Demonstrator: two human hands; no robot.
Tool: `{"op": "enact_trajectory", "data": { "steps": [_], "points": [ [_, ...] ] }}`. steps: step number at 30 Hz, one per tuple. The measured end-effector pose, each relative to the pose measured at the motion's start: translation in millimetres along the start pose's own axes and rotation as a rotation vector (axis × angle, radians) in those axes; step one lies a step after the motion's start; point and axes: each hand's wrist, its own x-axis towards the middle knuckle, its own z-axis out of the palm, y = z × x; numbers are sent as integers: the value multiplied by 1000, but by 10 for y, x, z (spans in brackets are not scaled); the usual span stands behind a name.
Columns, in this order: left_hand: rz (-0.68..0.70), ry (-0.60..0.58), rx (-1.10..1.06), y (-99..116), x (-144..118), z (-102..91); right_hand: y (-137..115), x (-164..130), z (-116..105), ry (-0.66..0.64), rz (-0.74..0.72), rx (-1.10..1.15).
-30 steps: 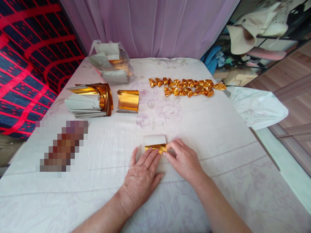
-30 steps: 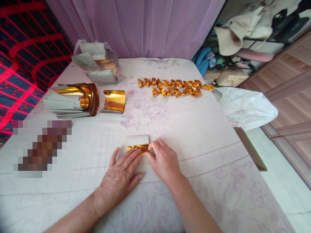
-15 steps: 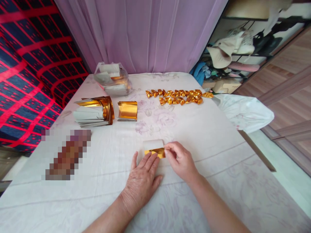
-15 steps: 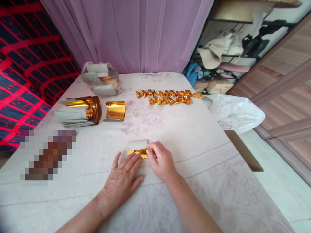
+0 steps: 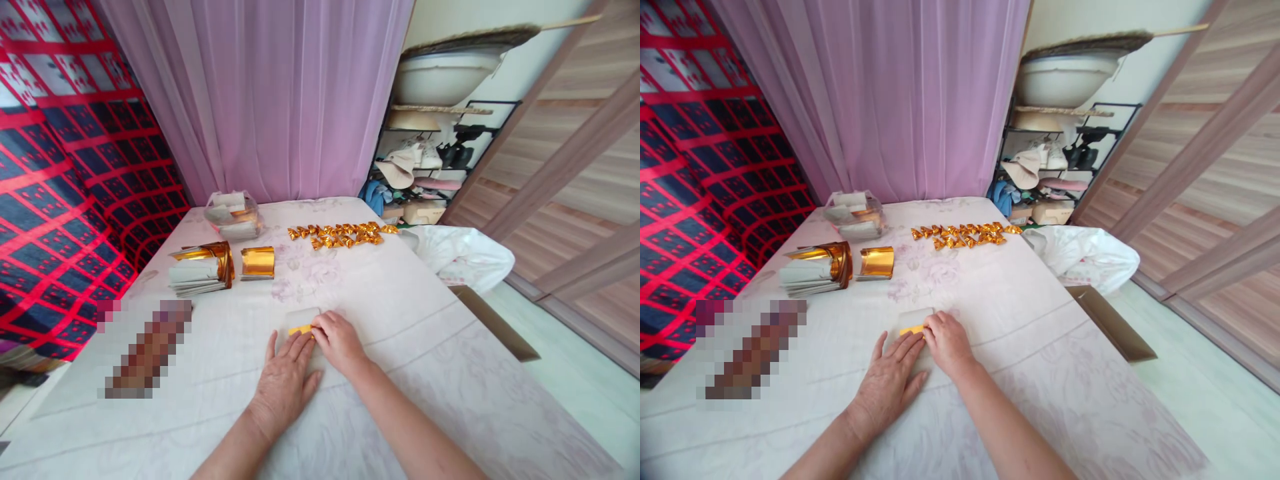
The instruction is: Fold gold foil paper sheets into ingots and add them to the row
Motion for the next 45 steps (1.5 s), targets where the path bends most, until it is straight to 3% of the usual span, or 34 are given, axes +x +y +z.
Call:
{"op": "enact_trajectory", "data": {
  "steps": [7,17,31,45],
  "points": [
    [-40,-28,-16,25,20,-55,-61,14,-40,-37,8,-106],
    [-46,79,63,49,-15,-60,-99,50,-93,-60,18,-143],
    [-127,122,153,14,-202,-216,-116,57,-134,-70,26,-147],
    [-79,32,146,-164,-73,-108,-376,100,-79,-36,201,-266]
  ]
}}
